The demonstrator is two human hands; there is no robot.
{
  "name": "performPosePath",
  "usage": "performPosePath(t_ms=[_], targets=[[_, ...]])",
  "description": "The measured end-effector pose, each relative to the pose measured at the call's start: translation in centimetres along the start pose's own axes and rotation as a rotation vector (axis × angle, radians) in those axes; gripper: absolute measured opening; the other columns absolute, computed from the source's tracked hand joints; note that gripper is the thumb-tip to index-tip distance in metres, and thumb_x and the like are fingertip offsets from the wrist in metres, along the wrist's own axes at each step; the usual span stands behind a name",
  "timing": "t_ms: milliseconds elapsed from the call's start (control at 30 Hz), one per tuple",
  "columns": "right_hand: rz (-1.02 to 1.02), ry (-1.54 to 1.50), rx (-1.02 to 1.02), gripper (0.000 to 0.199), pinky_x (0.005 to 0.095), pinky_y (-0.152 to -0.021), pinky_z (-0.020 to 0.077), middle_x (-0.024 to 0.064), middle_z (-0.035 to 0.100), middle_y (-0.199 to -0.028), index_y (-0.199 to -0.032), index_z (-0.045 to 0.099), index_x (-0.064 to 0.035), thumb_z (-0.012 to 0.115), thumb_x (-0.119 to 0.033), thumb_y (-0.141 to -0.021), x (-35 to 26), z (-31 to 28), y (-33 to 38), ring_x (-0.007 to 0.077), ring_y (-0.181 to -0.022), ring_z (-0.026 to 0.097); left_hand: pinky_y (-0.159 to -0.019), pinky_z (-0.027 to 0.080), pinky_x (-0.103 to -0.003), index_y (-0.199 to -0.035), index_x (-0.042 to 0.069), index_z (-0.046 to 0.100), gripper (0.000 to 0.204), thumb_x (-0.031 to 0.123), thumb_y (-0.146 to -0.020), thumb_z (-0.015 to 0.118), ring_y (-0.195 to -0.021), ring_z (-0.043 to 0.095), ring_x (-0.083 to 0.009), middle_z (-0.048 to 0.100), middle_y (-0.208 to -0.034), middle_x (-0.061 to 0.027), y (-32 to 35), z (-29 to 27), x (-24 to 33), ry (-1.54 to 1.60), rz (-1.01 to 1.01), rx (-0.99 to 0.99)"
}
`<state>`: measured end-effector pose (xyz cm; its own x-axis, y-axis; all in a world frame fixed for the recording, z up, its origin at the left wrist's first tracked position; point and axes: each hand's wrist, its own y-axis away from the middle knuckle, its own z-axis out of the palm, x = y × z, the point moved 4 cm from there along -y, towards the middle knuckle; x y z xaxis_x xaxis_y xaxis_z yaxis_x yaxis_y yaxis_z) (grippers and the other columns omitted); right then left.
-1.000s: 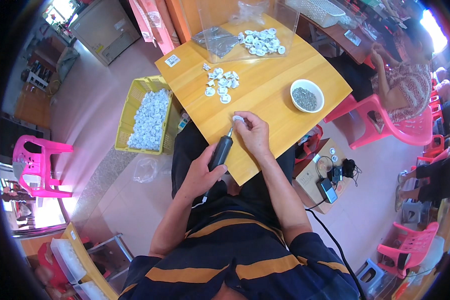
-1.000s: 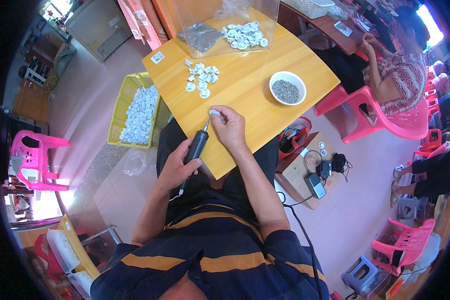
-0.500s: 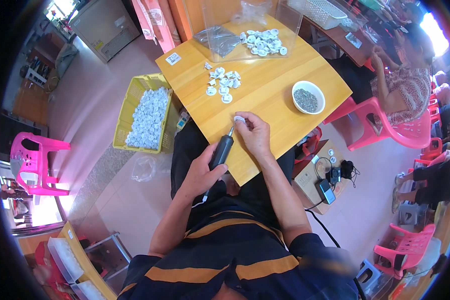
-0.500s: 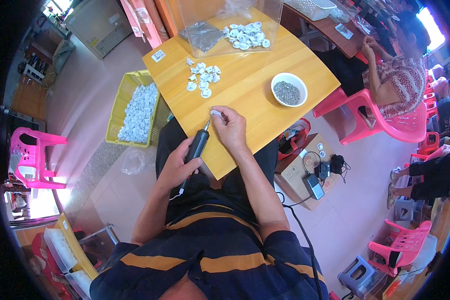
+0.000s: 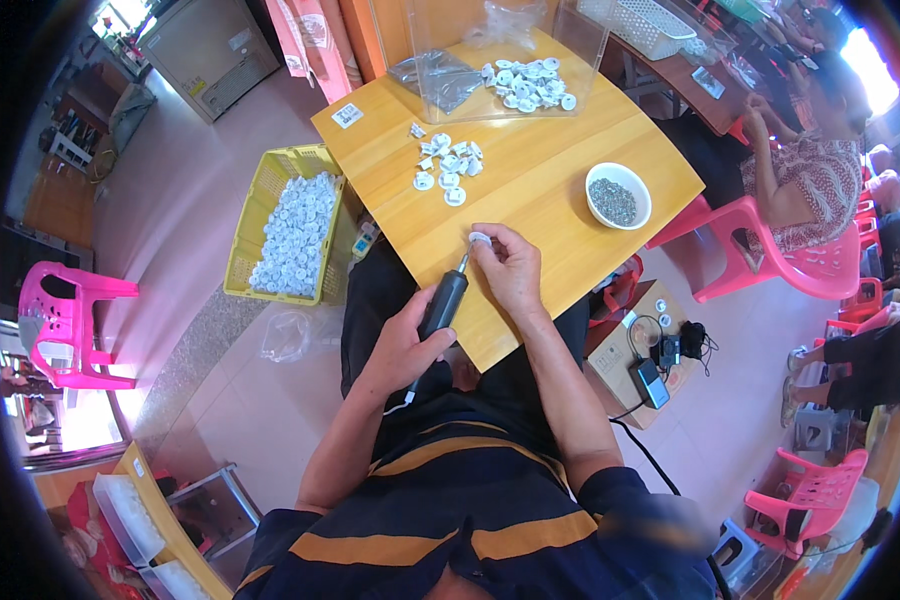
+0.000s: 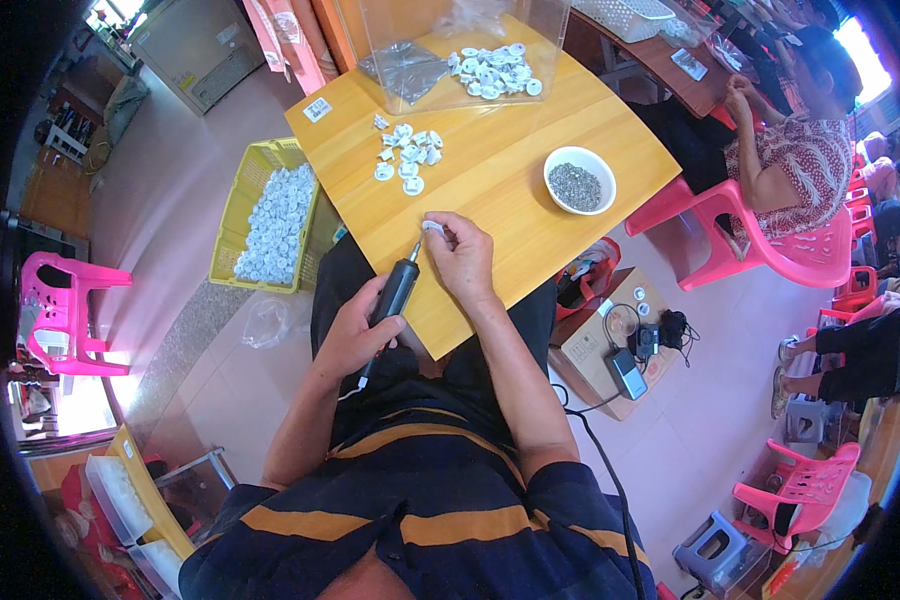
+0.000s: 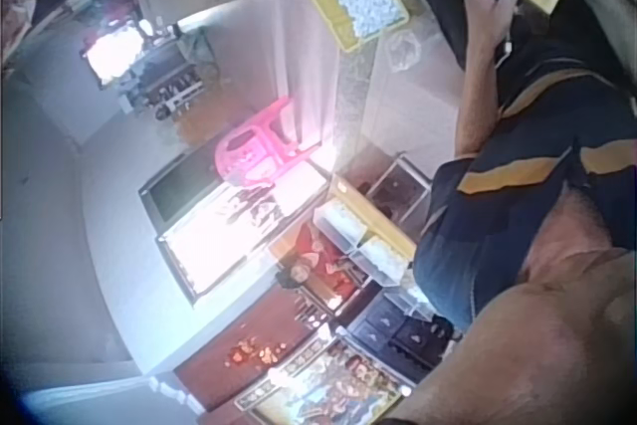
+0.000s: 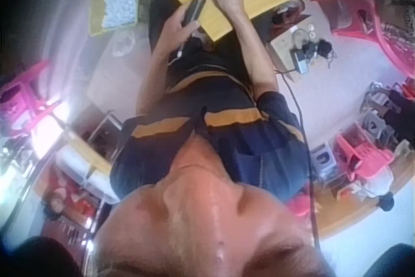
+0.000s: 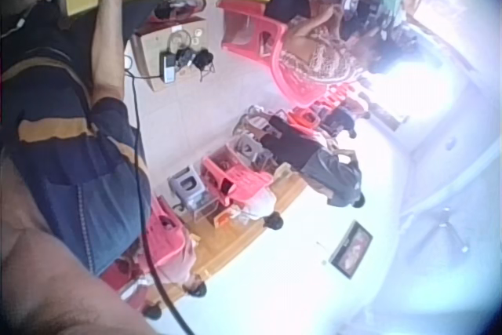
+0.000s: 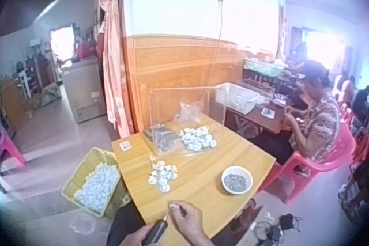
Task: Assembling small white plastic components using an electric screwdriver.
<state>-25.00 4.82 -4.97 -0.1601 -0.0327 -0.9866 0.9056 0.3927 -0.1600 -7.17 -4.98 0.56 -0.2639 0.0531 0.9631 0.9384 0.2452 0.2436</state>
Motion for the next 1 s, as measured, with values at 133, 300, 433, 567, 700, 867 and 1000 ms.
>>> performPosePath(t_ms=[133, 300, 433, 567, 700, 867, 1000], targets=[[-0.013, 0.040, 0.002, 0.016, 0.0220, -0.062, 0.0499, 0.0029, 0.071, -0.084, -0.106, 0.076, -0.0028, 0.073, -0.005, -0.090, -0.2, 0.0, 0.1, 0.0054, -0.068, 0.060, -0.064, 0.051, -0.024, -0.148, 0.000, 0.043, 0.061, 0.009, -0.092, 0.067, -0.071, 0.059, -0.0073, 0.060, -0.100, -0.0030, 0.0, 0.1, 0.1, 0.007, 0.012, 0.003], [-0.073, 0.094, -0.011, 0.016, 0.0240, -0.063, 0.0510, 0.0064, 0.072, -0.085, -0.105, 0.076, -0.0032, 0.073, -0.004, -0.090, -0.6, -0.1, 0.2, 0.0089, -0.069, 0.062, -0.063, 0.050, -0.024, -0.148, 0.000, 0.043, 0.061, 0.008, -0.092, 0.066, -0.070, 0.059, -0.0073, 0.060, -0.099, -0.0029, 0.0, 0.0, -0.3, 0.020, -0.016, -0.004], [-0.094, 0.114, -0.029, 0.015, 0.0263, -0.066, 0.0530, 0.0097, 0.074, -0.089, -0.105, 0.076, -0.0030, 0.073, -0.004, -0.090, -1.1, 0.0, 0.2, 0.0128, -0.072, 0.066, -0.063, 0.051, -0.024, -0.148, 0.000, 0.043, 0.061, 0.009, -0.093, 0.066, -0.070, 0.059, -0.0074, 0.059, -0.098, -0.0026, 0.0, -0.1, -0.4, 0.038, -0.018, -0.016], [-0.115, 0.178, -0.049, 0.015, 0.0287, -0.069, 0.0550, 0.0125, 0.074, -0.092, -0.104, 0.076, -0.0023, 0.072, -0.004, -0.090, -1.6, -0.1, 0.2, 0.0174, -0.075, 0.070, -0.062, 0.052, -0.025, -0.148, 0.001, 0.043, 0.061, 0.010, -0.092, 0.065, -0.067, 0.060, -0.0085, 0.061, -0.094, -0.0034, 0.0, -0.4, -0.5, 0.071, -0.033, -0.039], [-0.195, 0.217, -0.055, 0.015, 0.0285, -0.071, 0.0553, 0.0117, 0.075, -0.092, -0.105, 0.076, -0.0023, 0.070, -0.004, -0.092, -1.7, -0.2, 0.2, 0.0175, -0.078, 0.070, -0.061, 0.052, -0.025, -0.148, 0.001, 0.045, 0.060, 0.010, -0.091, 0.064, -0.066, 0.060, -0.0092, 0.062, -0.092, -0.0042, 0.0, -0.6, 0.2, 0.063, -0.048, -0.045], [-0.264, 0.266, -0.053, 0.015, 0.0271, -0.070, 0.0546, 0.0101, 0.075, -0.092, -0.107, 0.076, -0.0033, 0.070, -0.006, -0.093, -2.0, -0.3, 0.1, 0.0147, -0.077, 0.069, -0.061, 0.051, -0.024, -0.149, 0.003, 0.044, 0.059, 0.010, -0.093, 0.065, -0.067, 0.059, -0.0082, 0.059, -0.092, -0.0013, -0.1, -0.6, 1.1, 0.046, -0.070, -0.069], [-0.257, 0.239, -0.052, 0.014, 0.0283, -0.071, 0.0555, 0.0115, 0.075, -0.094, -0.106, 0.075, -0.0030, 0.070, -0.005, -0.093, -1.9, -0.1, 0.1, 0.0164, -0.079, 0.070, -0.059, 0.052, -0.025, -0.147, 0.002, 0.047, 0.060, 0.012, -0.091, 0.066, -0.065, 0.060, -0.0097, 0.061, -0.094, -0.0049, -0.2, -0.7, 1.1, -0.003, -0.055, -0.047]])
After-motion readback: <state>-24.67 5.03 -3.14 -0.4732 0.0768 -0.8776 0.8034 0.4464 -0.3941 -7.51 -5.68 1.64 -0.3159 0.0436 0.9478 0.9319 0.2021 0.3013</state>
